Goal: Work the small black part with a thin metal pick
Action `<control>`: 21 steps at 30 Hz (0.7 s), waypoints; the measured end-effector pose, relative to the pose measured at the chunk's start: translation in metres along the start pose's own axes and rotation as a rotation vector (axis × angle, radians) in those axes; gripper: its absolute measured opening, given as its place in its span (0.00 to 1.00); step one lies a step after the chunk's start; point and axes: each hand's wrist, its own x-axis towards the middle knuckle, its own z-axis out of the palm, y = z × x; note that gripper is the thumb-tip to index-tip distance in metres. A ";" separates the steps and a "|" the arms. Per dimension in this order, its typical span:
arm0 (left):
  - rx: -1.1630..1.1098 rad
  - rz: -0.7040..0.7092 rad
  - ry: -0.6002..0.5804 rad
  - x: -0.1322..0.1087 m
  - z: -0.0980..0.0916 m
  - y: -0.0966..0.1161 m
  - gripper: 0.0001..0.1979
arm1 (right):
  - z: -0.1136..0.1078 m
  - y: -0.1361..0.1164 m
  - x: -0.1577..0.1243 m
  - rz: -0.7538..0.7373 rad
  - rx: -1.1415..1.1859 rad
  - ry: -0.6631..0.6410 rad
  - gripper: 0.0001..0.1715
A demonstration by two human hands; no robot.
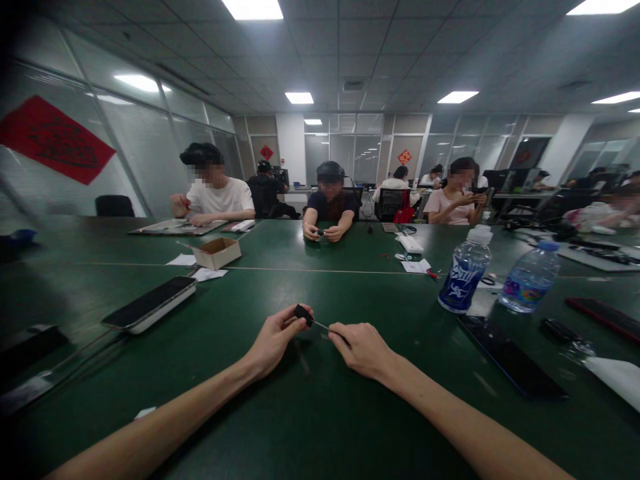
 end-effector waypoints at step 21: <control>0.008 -0.080 -0.064 0.003 -0.003 -0.005 0.17 | -0.016 -0.009 0.000 0.247 0.491 -0.269 0.21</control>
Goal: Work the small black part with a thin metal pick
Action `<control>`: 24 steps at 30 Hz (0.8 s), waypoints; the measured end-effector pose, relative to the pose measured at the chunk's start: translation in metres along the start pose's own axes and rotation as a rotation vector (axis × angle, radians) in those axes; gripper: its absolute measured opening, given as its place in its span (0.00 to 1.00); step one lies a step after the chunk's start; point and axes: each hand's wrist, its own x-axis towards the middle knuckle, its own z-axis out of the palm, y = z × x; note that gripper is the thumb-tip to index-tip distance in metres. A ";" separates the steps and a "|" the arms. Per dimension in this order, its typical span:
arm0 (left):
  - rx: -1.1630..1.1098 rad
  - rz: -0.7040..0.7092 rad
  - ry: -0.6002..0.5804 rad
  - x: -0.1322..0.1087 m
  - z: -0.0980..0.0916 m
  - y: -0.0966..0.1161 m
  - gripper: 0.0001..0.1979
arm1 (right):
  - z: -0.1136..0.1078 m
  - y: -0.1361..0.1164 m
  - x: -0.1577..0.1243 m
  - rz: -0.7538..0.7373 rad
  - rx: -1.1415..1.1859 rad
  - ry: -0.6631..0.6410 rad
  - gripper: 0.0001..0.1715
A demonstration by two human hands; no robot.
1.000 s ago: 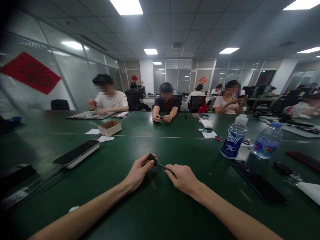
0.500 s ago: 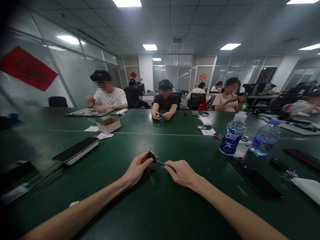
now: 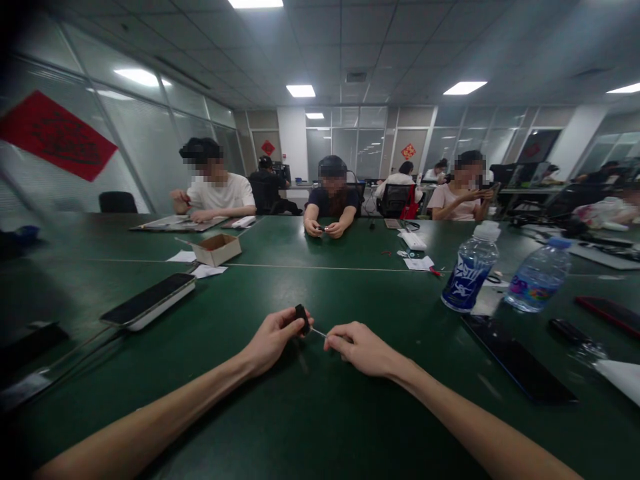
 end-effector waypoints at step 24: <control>-0.221 -0.021 0.038 0.003 0.002 -0.002 0.16 | 0.027 0.008 0.004 0.030 0.485 0.081 0.20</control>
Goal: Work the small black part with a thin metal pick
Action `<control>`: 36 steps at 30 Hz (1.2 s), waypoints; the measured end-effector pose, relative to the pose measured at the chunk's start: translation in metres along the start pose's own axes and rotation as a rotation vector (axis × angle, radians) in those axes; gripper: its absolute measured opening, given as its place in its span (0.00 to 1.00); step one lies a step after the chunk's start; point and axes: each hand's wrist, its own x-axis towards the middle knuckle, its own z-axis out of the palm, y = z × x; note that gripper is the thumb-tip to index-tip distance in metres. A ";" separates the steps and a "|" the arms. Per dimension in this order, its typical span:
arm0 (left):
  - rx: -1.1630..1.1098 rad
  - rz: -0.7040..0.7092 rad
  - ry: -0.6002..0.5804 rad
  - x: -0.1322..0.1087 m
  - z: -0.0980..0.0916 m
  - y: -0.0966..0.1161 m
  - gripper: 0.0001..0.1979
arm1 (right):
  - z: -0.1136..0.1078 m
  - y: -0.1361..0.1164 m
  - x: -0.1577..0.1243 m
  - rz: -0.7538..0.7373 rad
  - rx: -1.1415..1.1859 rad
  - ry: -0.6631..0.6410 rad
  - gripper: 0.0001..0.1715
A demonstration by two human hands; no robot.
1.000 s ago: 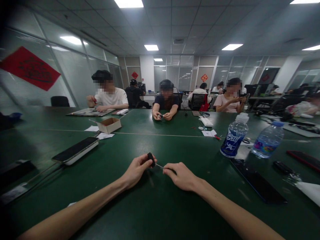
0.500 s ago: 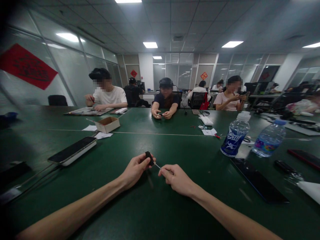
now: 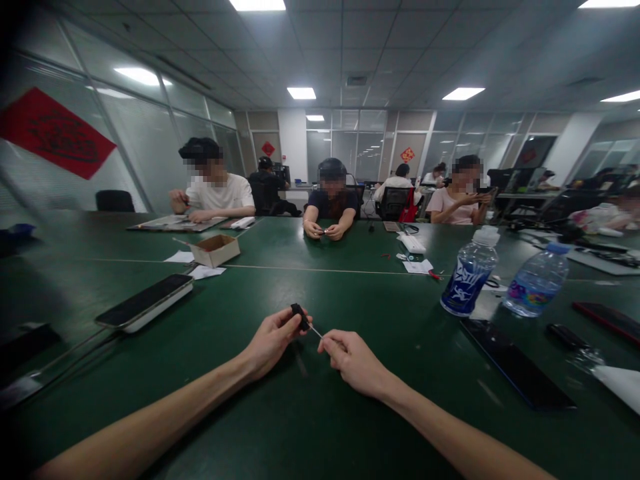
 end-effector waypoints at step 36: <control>-0.033 -0.080 0.011 -0.005 -0.001 -0.005 0.15 | -0.131 0.014 -0.072 0.130 -0.820 0.960 0.08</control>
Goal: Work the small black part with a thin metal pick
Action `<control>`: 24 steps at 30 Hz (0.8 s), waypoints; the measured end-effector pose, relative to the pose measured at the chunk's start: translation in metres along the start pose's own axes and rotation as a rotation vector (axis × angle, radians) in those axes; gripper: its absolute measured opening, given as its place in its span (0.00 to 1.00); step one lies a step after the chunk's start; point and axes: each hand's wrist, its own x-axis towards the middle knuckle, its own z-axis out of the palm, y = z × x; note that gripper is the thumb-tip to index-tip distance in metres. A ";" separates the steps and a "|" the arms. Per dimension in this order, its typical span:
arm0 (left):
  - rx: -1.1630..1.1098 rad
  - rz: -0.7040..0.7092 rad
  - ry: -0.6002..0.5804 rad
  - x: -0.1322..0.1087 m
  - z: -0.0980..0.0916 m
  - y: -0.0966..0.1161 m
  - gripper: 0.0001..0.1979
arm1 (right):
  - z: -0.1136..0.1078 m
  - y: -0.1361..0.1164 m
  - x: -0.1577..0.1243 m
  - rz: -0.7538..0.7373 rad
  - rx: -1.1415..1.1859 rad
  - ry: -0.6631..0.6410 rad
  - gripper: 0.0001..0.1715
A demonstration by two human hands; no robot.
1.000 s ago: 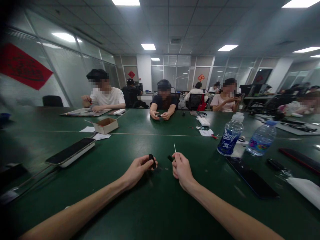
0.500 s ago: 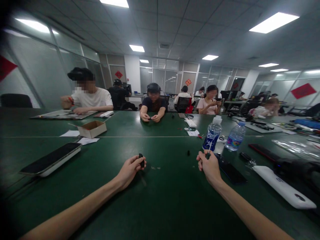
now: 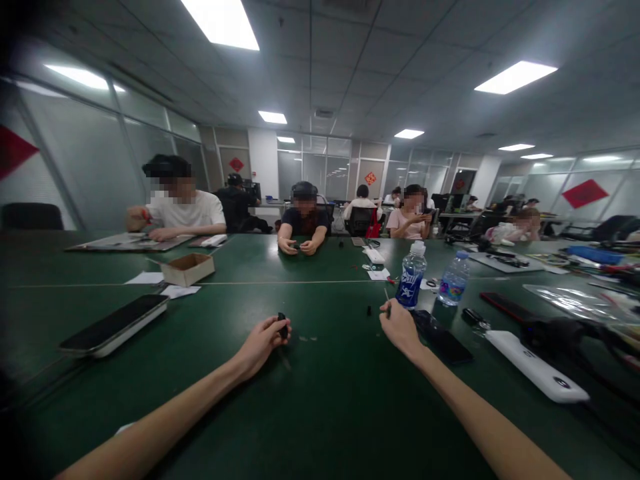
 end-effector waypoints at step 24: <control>0.202 0.015 -0.207 -0.020 0.009 0.022 0.21 | 0.027 -0.076 -0.011 -0.241 -0.084 -0.466 0.12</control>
